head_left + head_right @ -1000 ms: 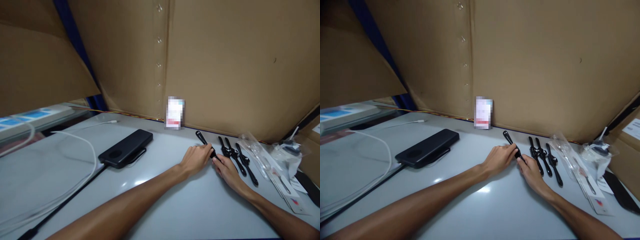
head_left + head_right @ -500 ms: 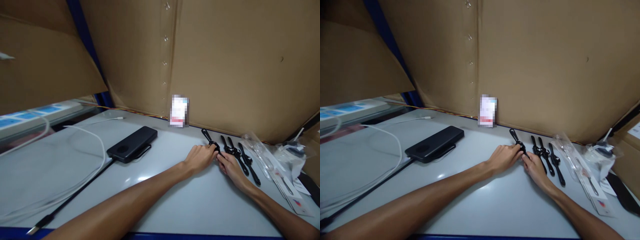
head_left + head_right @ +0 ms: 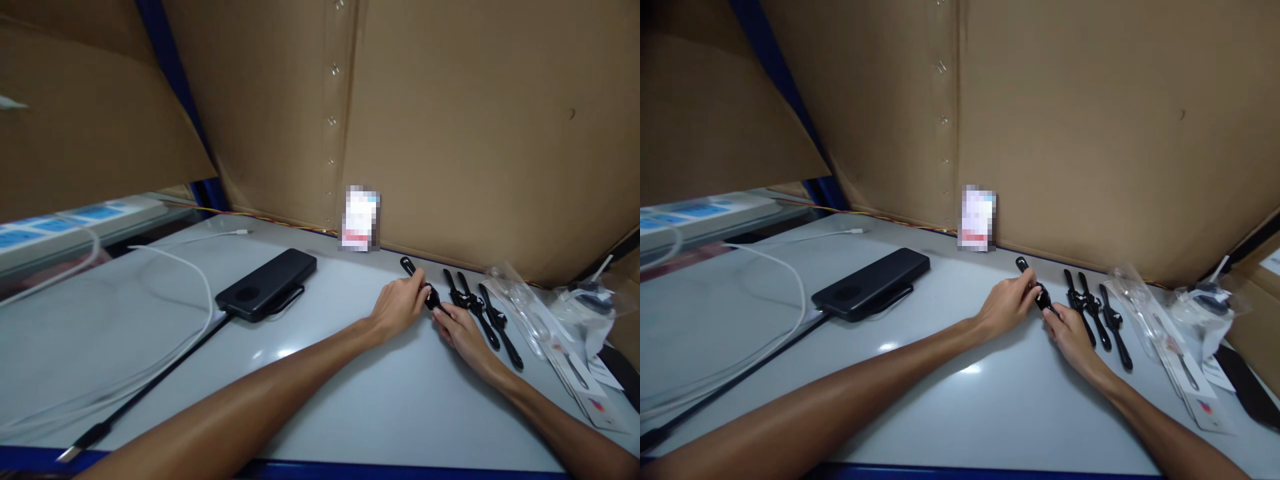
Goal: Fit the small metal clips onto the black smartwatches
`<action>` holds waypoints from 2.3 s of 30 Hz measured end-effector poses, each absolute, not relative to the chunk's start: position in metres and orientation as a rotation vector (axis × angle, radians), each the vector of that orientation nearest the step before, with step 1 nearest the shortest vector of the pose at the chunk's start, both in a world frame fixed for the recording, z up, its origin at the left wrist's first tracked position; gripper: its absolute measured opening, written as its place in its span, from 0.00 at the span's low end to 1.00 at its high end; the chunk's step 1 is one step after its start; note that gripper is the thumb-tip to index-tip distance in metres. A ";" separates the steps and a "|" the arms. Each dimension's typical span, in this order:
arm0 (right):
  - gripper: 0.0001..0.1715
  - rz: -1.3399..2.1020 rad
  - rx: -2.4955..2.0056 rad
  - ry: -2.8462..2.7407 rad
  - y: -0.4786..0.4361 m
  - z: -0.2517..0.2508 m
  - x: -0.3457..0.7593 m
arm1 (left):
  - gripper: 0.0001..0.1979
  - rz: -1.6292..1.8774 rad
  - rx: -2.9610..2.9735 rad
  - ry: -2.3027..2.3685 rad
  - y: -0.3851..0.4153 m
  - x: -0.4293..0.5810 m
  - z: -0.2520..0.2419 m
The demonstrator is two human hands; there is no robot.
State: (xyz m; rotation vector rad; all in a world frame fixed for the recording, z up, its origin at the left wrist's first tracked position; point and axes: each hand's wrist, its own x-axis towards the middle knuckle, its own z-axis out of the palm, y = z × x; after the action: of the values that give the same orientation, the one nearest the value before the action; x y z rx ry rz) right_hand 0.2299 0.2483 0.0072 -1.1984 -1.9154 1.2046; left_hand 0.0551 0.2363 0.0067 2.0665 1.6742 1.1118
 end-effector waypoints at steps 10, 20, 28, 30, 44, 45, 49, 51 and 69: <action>0.24 1.204 -1.200 -1.911 0.250 0.003 0.231 | 0.10 0.733 2.443 1.701 0.229 0.053 0.018; 0.23 1.204 -1.186 -1.919 0.248 0.005 0.230 | 0.09 0.910 2.216 1.774 0.229 0.056 0.012; 0.24 1.329 -1.227 -1.791 0.252 0.005 0.232 | 0.07 0.628 2.699 1.573 0.230 0.047 0.019; 0.24 1.332 -1.225 -1.796 0.252 0.005 0.232 | 0.08 0.583 2.766 1.543 0.232 0.045 0.019; 0.22 0.867 -1.211 -2.212 0.254 0.003 0.234 | 0.08 0.957 2.346 1.536 0.240 0.047 0.003; 0.22 0.784 -1.220 -2.246 0.253 0.004 0.234 | 0.08 0.945 2.354 1.535 0.239 0.048 0.003; 0.20 0.491 -1.261 -2.355 0.253 0.004 0.237 | 0.07 0.966 2.310 1.521 0.240 0.049 0.003; 0.19 0.380 -1.307 -2.389 0.254 0.002 0.240 | 0.07 0.965 2.286 1.520 0.241 0.049 0.003; 0.20 0.975 -1.293 -1.920 0.262 0.021 0.242 | 0.12 1.094 2.092 1.555 0.259 0.039 -0.009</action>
State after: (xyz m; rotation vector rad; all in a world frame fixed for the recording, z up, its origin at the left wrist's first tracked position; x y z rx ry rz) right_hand 0.2419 0.2620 0.0213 -1.2933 -1.9196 0.9753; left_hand 0.0391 0.2594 -0.0090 2.0925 1.5547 1.0941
